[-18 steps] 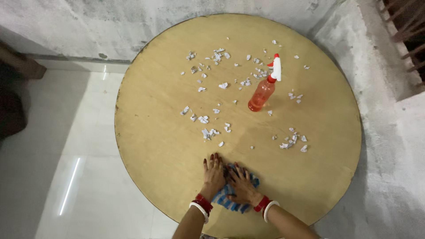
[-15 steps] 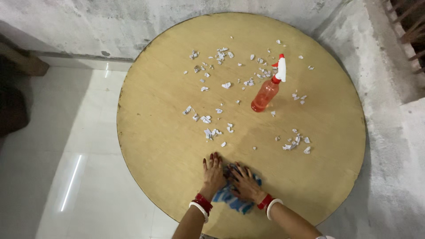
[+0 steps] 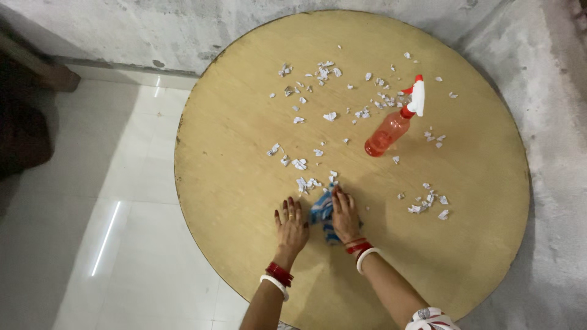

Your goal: The person wipes a round wooden table with a blue cloth, gathering small white debris into a pile. They then spray the table with a red spray bottle and continue wiping the surface until the debris is removed.

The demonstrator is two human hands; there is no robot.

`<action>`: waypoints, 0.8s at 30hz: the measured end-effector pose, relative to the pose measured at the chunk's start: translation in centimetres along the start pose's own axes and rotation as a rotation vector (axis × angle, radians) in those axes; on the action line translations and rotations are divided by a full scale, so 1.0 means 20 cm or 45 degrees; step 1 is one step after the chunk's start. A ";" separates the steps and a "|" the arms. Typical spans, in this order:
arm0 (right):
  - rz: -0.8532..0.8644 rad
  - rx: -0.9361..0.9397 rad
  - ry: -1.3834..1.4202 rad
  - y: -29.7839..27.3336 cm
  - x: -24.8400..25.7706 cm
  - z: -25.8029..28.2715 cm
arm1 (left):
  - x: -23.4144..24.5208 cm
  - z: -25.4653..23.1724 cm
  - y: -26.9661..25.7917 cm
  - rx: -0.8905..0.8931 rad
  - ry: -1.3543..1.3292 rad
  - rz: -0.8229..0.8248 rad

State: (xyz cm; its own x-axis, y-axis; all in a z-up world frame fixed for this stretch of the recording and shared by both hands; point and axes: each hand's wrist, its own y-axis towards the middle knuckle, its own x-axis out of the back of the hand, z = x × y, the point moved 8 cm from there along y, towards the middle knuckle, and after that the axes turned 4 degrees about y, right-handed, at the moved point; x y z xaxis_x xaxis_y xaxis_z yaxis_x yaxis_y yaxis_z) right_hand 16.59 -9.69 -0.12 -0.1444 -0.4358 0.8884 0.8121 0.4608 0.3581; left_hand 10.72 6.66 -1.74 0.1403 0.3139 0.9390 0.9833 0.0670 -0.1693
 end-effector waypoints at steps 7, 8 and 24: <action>0.344 0.628 0.013 -0.05 -0.26 0.55 | 0.04 0.29 -0.02 0.220 0.034 -0.086; 0.360 0.641 0.027 -0.03 -0.28 0.55 | 0.03 0.32 -0.02 0.240 0.006 -0.104; 0.228 0.628 0.091 0.29 -0.52 0.41 | 0.11 0.47 0.10 0.294 -0.125 -0.149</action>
State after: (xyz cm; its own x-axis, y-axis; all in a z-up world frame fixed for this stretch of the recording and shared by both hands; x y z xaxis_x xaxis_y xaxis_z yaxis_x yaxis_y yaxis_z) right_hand 18.16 3.93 -4.97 0.0250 -0.3608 0.9323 0.4552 0.8344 0.3107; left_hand 11.97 16.44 -2.80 0.0041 0.3806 0.9247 0.9380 0.3190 -0.1354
